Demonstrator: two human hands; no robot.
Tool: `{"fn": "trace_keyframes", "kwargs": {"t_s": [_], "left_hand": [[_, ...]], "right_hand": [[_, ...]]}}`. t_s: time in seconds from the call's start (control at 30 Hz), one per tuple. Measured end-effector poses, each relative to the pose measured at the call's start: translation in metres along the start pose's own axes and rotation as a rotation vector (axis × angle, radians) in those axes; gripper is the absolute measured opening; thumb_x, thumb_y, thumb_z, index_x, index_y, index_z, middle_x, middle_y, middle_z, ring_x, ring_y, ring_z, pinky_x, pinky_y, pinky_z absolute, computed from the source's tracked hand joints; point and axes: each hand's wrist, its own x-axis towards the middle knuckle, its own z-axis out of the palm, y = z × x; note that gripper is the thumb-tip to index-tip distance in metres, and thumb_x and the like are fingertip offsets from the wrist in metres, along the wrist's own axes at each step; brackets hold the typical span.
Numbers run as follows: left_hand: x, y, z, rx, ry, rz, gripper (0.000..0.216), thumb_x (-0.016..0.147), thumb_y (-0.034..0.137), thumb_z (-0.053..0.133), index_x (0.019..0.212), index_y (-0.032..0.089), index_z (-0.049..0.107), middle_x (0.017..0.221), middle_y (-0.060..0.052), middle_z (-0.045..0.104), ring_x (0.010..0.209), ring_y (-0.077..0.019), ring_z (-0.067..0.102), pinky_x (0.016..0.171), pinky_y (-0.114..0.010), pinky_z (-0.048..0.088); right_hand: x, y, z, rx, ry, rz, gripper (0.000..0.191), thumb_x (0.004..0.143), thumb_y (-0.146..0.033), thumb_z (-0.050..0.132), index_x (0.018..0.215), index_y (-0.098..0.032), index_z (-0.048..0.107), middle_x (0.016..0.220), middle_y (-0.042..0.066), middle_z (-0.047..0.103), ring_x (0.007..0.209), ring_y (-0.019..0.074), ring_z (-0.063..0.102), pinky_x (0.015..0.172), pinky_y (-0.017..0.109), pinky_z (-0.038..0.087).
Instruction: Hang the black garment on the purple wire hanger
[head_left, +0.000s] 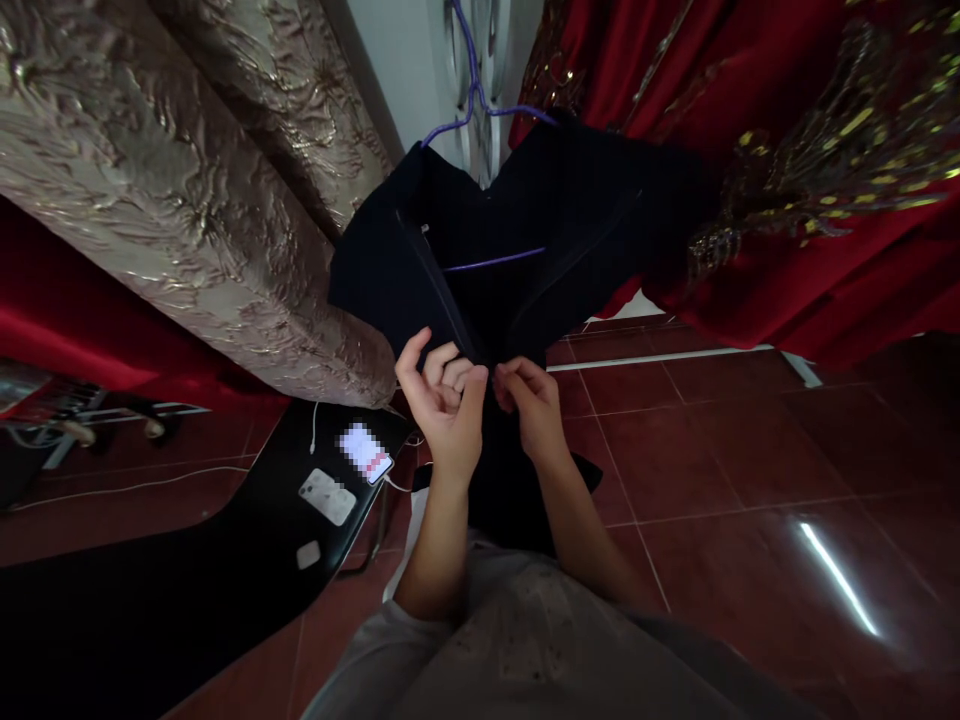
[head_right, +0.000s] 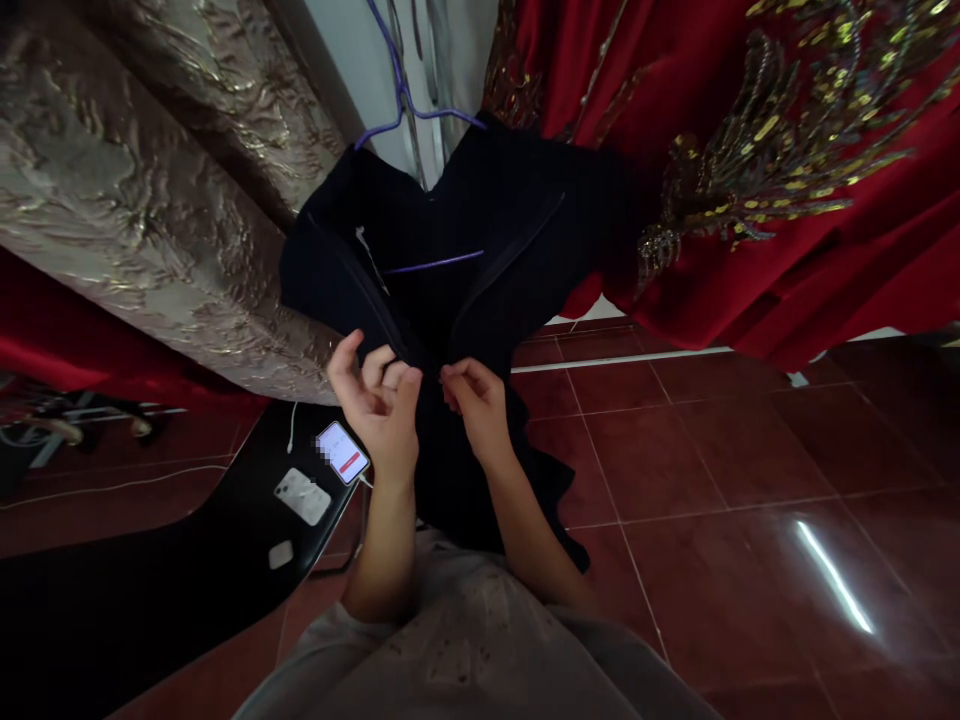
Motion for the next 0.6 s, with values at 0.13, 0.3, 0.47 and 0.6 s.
{"fn": "trace_keyframes", "kwargs": {"t_s": [0.13,0.3,0.47,0.6], "left_hand": [[-0.005,-0.023,-0.015,0.013,0.093,-0.004,0.042,0.096,0.014,0.062,0.133,0.028,0.048,0.112,-0.004,0.065,0.097,-0.0138,0.068,0.094,-0.029,0.055],[-0.001,-0.033,-0.031,0.229,-0.35,-0.214,0.015,0.092,0.012,0.065,0.105,0.02,0.061,0.092,-0.002,0.063,0.091,-0.0149,0.064,0.086,-0.027,0.052],[-0.003,-0.046,-0.023,0.238,-0.303,-0.206,0.006,0.093,0.014,0.063,0.092,0.018,0.059,0.086,-0.002,0.064,0.083,-0.0146,0.064,0.079,-0.027,0.052],[0.003,-0.078,-0.016,0.39,-0.314,-0.147,0.007,0.091,0.011,0.063,0.091,0.018,0.059,0.082,-0.002,0.062,0.079,-0.0154,0.065,0.076,-0.028,0.054]], "right_hand": [[-0.007,-0.001,0.003,-0.026,-0.027,0.109,0.025,0.088,-0.044,0.072,0.077,-0.021,0.071,0.059,-0.003,0.055,0.052,0.008,0.043,0.05,0.024,0.026],[-0.005,-0.008,-0.001,-0.101,-0.125,0.109,0.026,0.089,-0.042,0.07,0.074,-0.021,0.071,0.054,-0.003,0.049,0.052,0.009,0.04,0.053,0.027,0.027],[0.021,-0.039,0.004,-0.13,-0.096,-0.022,0.026,0.085,-0.035,0.072,0.066,-0.018,0.069,0.052,-0.004,0.046,0.046,0.0058,0.035,0.049,0.024,0.024],[0.051,-0.104,0.027,-0.126,0.046,-0.339,0.028,0.091,-0.035,0.068,0.068,-0.018,0.067,0.056,-0.003,0.051,0.045,0.0057,0.035,0.047,0.024,0.025]]}}
